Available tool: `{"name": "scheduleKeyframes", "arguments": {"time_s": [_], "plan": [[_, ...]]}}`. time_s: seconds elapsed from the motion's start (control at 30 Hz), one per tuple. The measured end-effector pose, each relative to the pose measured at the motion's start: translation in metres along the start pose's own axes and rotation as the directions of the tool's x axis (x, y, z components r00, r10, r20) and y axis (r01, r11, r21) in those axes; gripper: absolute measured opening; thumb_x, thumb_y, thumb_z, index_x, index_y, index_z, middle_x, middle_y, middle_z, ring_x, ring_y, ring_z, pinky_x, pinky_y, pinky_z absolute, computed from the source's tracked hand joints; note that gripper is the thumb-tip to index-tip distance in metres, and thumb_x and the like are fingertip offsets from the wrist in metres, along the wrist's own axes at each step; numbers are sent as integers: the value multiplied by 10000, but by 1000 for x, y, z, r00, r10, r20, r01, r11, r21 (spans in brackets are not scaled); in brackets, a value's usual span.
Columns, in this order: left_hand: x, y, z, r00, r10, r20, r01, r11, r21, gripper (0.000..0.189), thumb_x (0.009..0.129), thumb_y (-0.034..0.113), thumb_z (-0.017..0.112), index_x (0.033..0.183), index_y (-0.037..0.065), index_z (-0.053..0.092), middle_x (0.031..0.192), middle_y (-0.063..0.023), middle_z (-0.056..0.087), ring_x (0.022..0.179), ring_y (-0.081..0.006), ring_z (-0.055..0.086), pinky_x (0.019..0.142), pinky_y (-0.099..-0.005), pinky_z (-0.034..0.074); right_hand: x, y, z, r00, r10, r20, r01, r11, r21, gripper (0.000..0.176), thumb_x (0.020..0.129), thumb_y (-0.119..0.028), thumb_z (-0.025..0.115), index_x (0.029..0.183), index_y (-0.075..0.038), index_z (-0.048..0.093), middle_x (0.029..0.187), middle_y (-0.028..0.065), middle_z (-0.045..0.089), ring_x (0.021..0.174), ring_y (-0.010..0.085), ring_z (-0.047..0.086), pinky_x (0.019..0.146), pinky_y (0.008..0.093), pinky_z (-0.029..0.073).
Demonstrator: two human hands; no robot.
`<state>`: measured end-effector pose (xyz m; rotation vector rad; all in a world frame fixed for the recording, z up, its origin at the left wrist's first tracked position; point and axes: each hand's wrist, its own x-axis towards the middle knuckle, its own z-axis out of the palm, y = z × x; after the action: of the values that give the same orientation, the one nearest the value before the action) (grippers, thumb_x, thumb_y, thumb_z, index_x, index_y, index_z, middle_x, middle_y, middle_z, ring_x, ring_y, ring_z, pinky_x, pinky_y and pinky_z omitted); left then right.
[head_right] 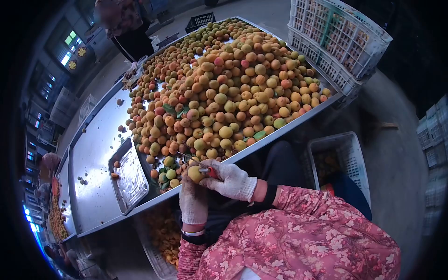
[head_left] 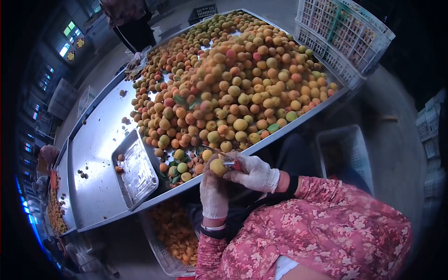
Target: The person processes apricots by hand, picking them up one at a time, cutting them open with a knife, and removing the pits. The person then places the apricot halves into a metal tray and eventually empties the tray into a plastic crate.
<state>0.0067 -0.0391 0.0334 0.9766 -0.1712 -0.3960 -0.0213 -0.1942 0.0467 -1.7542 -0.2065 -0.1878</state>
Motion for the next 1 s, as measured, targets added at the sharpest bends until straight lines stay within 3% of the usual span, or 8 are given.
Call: {"name": "scheduleKeyframes", "arguments": {"time_s": [0.23, 0.43, 0.5, 0.73, 0.87, 0.93, 0.97, 1.0], "plan": [[-8, -6, 3, 1000, 0, -28, -2, 997, -74, 465, 1020, 342, 420, 1362, 28, 400, 1279, -109, 513, 1196, -224, 502, 1044, -367, 392, -3, -18, -8, 991, 56, 120, -38, 988, -151, 380, 923, -249, 628, 1197, -10, 518, 953, 155, 676, 894, 259, 680, 774, 351, 513], [-13, 1, 6, 987, -154, 52, 163, 934, -318, 500, 1009, 431, 408, 1323, 42, 422, 1246, -115, 519, 1163, -240, 521, 1016, -386, 417, -12, -15, -10, 973, 190, 129, -209, 965, 158, 344, 990, -296, 516, 1165, 0, 530, 899, 179, 658, 851, 254, 678, 731, 340, 506], [-11, -4, 14, 989, -70, -131, 37, 972, -233, 512, 1007, 443, 405, 1319, 38, 422, 1169, -111, 542, 1095, -239, 555, 975, -382, 447, -12, -17, -8, 979, 122, 161, -135, 988, 74, 363, 1000, -316, 490, 1174, -1, 530, 913, 183, 661, 859, 283, 675, 729, 356, 504], [-20, -14, 4, 987, 68, -144, -47, 988, 149, 550, 1005, 490, 377, 1291, 24, 442, 1133, -102, 553, 1019, -202, 569, 919, -332, 460, -14, -23, -4, 971, 178, 161, -183, 983, 20, 409, 995, -367, 477, 1174, -1, 518, 847, 211, 643, 843, 373, 651, 722, 396, 494], [-26, -5, 16, 959, 251, -130, -146, 835, 531, 580, 995, 525, 381, 1238, 11, 498, 1066, -94, 582, 960, -170, 565, 860, -302, 460, -23, -21, 3, 976, 179, 125, -166, 980, -107, 320, 983, -304, 499, 1061, 6, 518, 802, 218, 628, 787, 406, 635, 662, 427, 483], [-26, -2, 20, 949, 302, -89, -181, 755, 630, 582, 991, 530, 396, 1226, 11, 515, 1056, -94, 589, 950, -167, 565, 828, -304, 467, -27, -13, 8, 995, 89, 38, -84, 989, -119, 249, 969, -246, 529, 1018, -2, 536, 751, 152, 615, 710, 293, 648, 636, 351, 478], [-27, -1, 21, 951, 298, -78, -182, 748, 638, 576, 990, 522, 409, 1230, 9, 513, 1061, -96, 590, 957, -171, 566, 835, -307, 466, -29, -11, 9, 995, 91, 45, -87, 993, -79, 294, 976, -277, 506, 1028, 13, 514, 793, 223, 629, 765, 410, 638, 637, 434, 483], [-27, 0, 22, 950, 305, -62, -194, 738, 647, 570, 989, 514, 422, 1233, 7, 512, 1065, -97, 592, 965, -176, 567, 843, -311, 465, -28, -12, 8, 994, 92, 55, -89, 995, -51, 280, 970, -261, 519, 1035, 12, 516, 809, 222, 637, 781, 409, 643, 647, 427, 492]]}}
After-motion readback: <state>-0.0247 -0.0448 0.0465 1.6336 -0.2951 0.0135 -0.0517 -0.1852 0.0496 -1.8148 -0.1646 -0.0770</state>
